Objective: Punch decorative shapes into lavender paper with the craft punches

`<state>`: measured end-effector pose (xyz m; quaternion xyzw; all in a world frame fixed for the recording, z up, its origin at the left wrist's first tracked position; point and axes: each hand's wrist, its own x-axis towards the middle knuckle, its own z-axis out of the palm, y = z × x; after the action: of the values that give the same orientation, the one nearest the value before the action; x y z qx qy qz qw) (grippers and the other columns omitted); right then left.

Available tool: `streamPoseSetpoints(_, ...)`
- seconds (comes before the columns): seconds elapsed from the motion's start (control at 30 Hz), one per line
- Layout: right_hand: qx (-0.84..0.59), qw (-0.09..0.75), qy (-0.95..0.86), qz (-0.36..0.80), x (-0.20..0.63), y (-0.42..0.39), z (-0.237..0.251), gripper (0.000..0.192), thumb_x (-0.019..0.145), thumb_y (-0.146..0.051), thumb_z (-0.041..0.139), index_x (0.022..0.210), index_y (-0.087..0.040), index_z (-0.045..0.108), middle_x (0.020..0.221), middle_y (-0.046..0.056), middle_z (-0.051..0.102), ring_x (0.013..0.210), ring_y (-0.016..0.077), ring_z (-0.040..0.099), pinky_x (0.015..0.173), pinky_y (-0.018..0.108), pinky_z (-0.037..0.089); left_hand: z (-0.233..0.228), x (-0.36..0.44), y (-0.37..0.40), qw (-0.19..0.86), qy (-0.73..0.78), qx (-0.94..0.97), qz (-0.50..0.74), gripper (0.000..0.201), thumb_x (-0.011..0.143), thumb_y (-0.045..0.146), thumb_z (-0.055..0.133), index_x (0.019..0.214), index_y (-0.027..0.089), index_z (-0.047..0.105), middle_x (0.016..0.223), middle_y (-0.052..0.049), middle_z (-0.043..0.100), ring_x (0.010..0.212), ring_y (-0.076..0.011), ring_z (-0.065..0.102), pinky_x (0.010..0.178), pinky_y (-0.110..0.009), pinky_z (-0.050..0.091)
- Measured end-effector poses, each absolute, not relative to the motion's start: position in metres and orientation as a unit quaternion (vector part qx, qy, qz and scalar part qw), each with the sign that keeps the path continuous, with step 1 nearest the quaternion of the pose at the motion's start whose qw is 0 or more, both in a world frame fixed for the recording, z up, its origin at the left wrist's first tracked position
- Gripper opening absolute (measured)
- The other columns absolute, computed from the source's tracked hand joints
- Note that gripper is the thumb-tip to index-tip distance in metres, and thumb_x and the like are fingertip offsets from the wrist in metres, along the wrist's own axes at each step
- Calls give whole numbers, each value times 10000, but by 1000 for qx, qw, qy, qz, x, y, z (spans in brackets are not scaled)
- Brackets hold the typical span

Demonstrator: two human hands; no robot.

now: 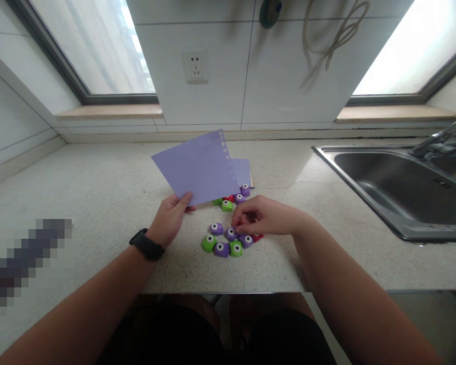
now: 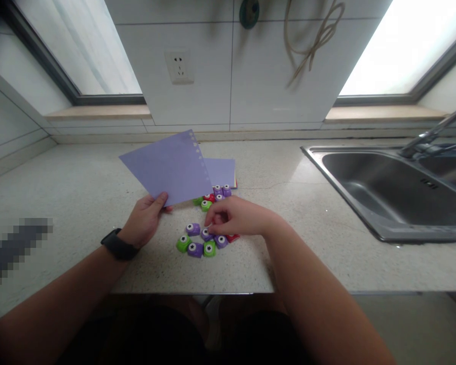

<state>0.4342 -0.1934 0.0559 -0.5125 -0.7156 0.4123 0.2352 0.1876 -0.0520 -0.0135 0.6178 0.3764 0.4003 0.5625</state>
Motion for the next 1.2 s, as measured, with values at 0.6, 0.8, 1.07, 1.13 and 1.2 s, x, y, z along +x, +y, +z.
streamPoseSetpoints(0.6,-514,112,-844,108,382,-198,50,350,819,-559,776,814,-212,735,777,25,729,678,164,598,612,299,276,-16,190,-52,593,358,595,407,448,818,604,753,897,163,759,937,-66,767,745,-168,636,734,-282,511)
streamPoseSetpoints(0.8,-551,155,-814,94,384,-193,49,346,964,-532,615,948,-213,746,872,40,764,775,189,669,653,308,345,-19,190,-51,600,353,592,406,451,822,598,755,965,171,770,956,-60,764,757,-164,631,743,-278,504)
streamPoseSetpoints(1.07,-603,110,-788,61,378,-188,46,234,878,-377,695,1037,-227,780,957,62,776,826,234,702,640,323,371,-14,191,-53,584,365,602,404,460,806,624,746,770,167,710,821,-56,744,741,-186,640,737,-296,513)
streamPoseSetpoints(1.13,-599,109,-790,62,377,-188,46,206,865,-344,705,1019,-233,786,940,60,767,813,228,694,635,321,367,-14,191,-53,585,365,602,403,459,803,624,748,775,167,712,826,-55,746,741,-186,643,740,-298,517)
streamPoseSetpoints(1.2,-596,123,-790,66,377,-188,46,200,878,-344,700,1023,-233,783,949,60,757,834,223,685,657,316,383,-14,190,-53,589,362,598,405,446,804,616,752,823,171,733,837,-48,749,743,-184,646,742,-296,519)
